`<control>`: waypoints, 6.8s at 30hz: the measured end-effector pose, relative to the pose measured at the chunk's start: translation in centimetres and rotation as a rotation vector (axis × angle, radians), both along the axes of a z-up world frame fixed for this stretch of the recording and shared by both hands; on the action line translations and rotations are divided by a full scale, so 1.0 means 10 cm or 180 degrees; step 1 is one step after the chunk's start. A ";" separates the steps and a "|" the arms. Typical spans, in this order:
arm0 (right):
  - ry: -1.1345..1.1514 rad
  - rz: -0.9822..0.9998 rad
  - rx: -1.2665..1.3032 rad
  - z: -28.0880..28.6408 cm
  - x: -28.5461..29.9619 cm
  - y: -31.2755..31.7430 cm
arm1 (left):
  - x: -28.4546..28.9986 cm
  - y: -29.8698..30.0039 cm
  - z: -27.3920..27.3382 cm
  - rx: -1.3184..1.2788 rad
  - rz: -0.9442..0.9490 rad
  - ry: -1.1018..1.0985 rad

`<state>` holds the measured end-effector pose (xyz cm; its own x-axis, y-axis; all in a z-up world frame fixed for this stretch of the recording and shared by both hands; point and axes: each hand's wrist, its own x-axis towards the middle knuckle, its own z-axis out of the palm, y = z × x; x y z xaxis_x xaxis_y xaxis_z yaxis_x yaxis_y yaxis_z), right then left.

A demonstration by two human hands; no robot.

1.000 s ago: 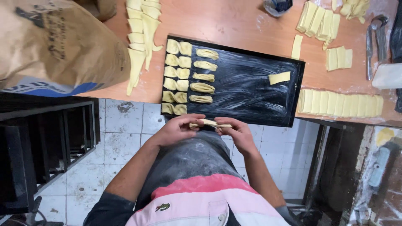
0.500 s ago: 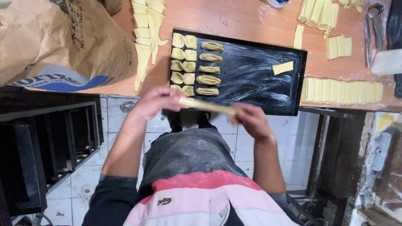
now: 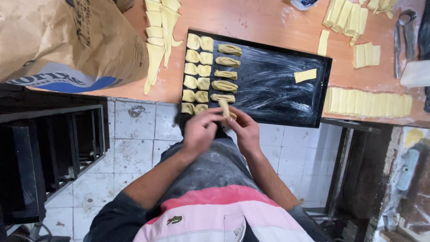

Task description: The recorder shapes individual pieces of dough into twisted forms and arranges them on a black baking tray, occasionally using a knife to cut dough pieces.

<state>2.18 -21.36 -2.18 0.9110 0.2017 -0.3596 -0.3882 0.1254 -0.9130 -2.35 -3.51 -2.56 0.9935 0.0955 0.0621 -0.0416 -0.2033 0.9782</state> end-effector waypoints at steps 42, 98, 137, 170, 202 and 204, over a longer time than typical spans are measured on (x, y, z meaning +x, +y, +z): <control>-0.0524 0.1958 -0.2260 -0.80 0.81 -0.76 | 0.59 0.00 -0.82 0.2047 -0.0502 0.0046; -0.0030 0.0540 -0.1567 -1.27 2.95 -0.92 | 3.12 -0.97 -1.23 0.0979 0.0255 0.1283; -0.1970 0.1077 -0.3406 -0.76 2.90 -1.45 | 2.86 -0.82 -0.91 0.2758 -0.1379 0.0702; -0.0256 -0.0207 -0.2864 -1.01 4.33 -3.12 | 1.96 -1.83 0.01 0.1086 -0.0518 0.0227; 0.0769 0.0689 -0.0920 -1.31 2.38 -1.40 | 2.72 -1.08 -0.92 0.0777 -0.0398 0.1694; 0.0314 0.0365 -0.1184 -1.41 2.45 -1.32 | 2.82 -1.06 -1.02 0.0948 -0.0241 0.1759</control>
<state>26.67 -34.59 -16.32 0.8476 0.1397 -0.5119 -0.4685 -0.2560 -0.8456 25.86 -14.15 -12.72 0.8898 0.0814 -0.4490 0.4286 -0.4866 0.7613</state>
